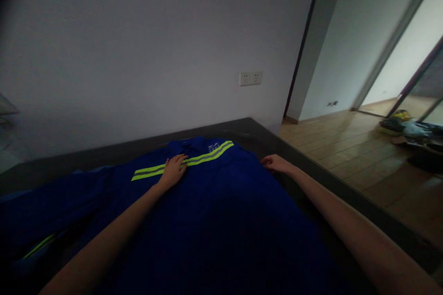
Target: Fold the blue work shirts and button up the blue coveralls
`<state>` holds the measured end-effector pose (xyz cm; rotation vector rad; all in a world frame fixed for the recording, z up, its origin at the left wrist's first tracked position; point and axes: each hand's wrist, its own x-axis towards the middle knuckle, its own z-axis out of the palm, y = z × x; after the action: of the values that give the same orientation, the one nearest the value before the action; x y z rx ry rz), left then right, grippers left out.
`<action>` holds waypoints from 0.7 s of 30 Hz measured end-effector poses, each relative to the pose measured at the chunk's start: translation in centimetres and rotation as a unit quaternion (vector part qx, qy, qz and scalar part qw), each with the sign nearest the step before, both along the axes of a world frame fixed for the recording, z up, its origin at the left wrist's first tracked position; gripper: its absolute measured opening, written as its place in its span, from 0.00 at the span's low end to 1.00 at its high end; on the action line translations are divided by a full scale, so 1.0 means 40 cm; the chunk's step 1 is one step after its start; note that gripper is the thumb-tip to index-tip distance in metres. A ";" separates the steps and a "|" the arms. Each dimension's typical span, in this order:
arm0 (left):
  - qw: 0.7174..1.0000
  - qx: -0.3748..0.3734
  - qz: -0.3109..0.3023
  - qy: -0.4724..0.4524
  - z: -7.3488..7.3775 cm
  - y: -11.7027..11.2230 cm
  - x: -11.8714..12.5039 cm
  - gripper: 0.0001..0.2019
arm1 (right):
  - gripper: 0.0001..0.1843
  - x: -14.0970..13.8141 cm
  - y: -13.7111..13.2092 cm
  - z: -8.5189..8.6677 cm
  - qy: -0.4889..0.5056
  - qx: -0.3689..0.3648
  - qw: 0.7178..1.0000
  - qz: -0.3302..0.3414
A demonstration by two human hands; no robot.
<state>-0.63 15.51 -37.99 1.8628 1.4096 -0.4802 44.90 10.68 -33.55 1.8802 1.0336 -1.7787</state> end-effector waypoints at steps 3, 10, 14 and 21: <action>1.000 -0.006 -0.023 -0.014 -0.018 -0.007 0.127 0.22 | 0.20 -0.043 -0.014 0.026 0.061 0.023 0.998 -0.001; 0.996 -0.076 0.009 0.055 -0.125 -0.003 0.215 0.28 | 0.18 -0.115 -0.008 0.028 -0.032 0.042 0.997 0.061; 0.993 -0.095 -0.004 0.073 -0.154 -0.018 0.209 0.29 | 0.07 -0.115 -0.022 0.010 -0.057 0.039 0.994 0.085; 0.993 -0.096 -0.007 0.075 -0.158 -0.018 0.211 0.29 | 0.06 0.060 0.103 0.021 -0.170 0.172 0.970 0.024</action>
<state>7.83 14.80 -44.33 1.7113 1.3962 -0.7497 47.31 14.80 -32.71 2.2380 1.2997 -1.2455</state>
